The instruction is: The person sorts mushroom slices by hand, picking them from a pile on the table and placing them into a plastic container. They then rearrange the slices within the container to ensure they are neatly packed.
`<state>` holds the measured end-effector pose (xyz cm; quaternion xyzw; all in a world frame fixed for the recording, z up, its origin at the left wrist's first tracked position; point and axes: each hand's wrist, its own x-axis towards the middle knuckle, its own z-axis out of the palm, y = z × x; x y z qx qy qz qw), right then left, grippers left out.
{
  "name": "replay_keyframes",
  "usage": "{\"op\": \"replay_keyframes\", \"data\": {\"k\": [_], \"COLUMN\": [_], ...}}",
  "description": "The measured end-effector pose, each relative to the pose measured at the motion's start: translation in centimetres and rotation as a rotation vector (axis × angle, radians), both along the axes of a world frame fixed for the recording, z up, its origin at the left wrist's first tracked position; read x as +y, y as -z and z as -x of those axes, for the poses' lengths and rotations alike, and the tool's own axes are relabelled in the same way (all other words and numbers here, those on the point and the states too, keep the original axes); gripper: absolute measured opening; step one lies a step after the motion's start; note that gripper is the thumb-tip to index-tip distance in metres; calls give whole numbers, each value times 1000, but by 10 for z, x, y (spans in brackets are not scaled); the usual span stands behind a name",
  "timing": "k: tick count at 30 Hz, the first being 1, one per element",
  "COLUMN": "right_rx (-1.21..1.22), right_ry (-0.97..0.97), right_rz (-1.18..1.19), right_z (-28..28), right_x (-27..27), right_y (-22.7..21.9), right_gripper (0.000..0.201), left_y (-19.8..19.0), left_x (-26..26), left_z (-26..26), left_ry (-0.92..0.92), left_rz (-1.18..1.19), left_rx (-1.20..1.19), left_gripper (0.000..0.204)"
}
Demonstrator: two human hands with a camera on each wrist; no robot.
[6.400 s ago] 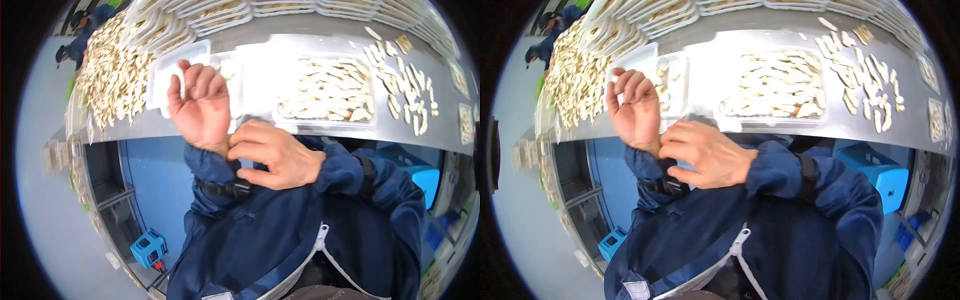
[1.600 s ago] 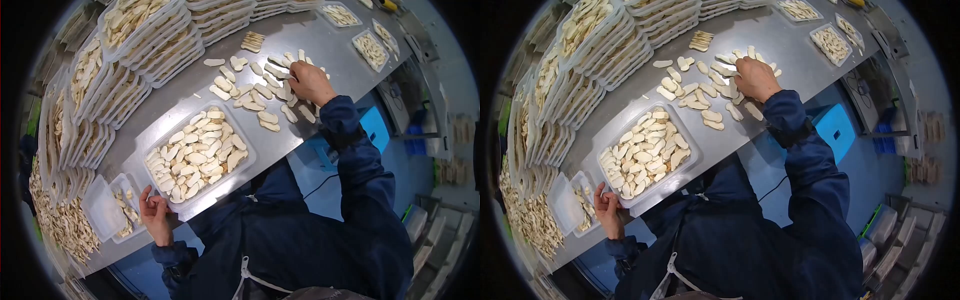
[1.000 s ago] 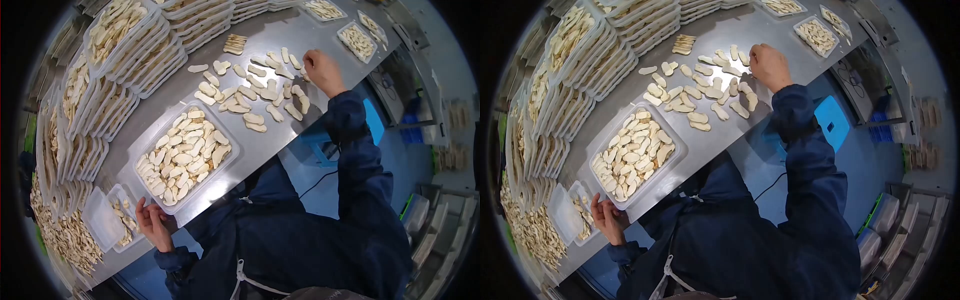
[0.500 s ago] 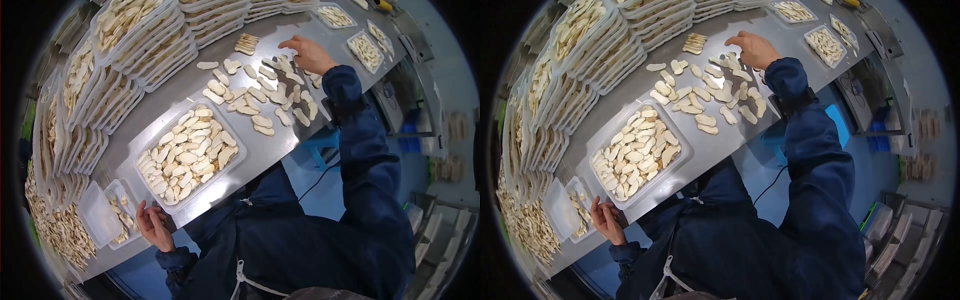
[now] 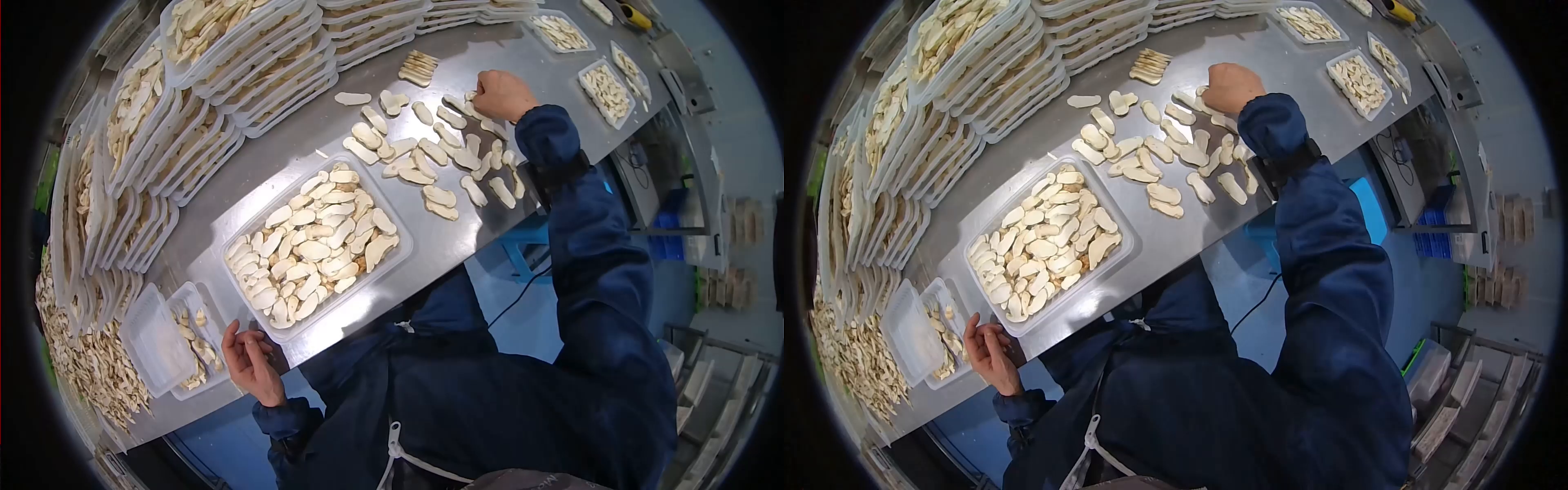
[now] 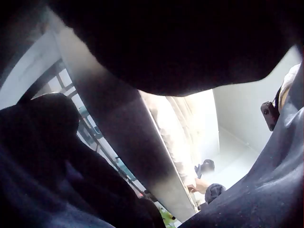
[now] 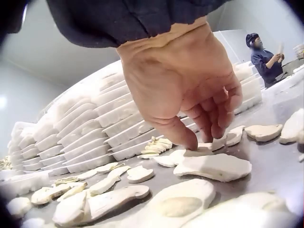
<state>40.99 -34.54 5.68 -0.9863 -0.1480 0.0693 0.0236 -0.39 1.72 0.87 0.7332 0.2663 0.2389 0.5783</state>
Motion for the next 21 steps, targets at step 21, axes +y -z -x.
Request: {"op": "replay_keyframes", "data": {"k": [21], "right_rx": [-106], "right_ry": [-137], "right_rz": [-196], "right_z": [-7], "right_x": [-15], "right_y": [20], "right_gripper": [22], "left_y": [5], "left_x": [0], "left_z": [-2], "left_ry": [11], "left_rz": [-39], "left_rx": [-24], "left_gripper": [30]}}
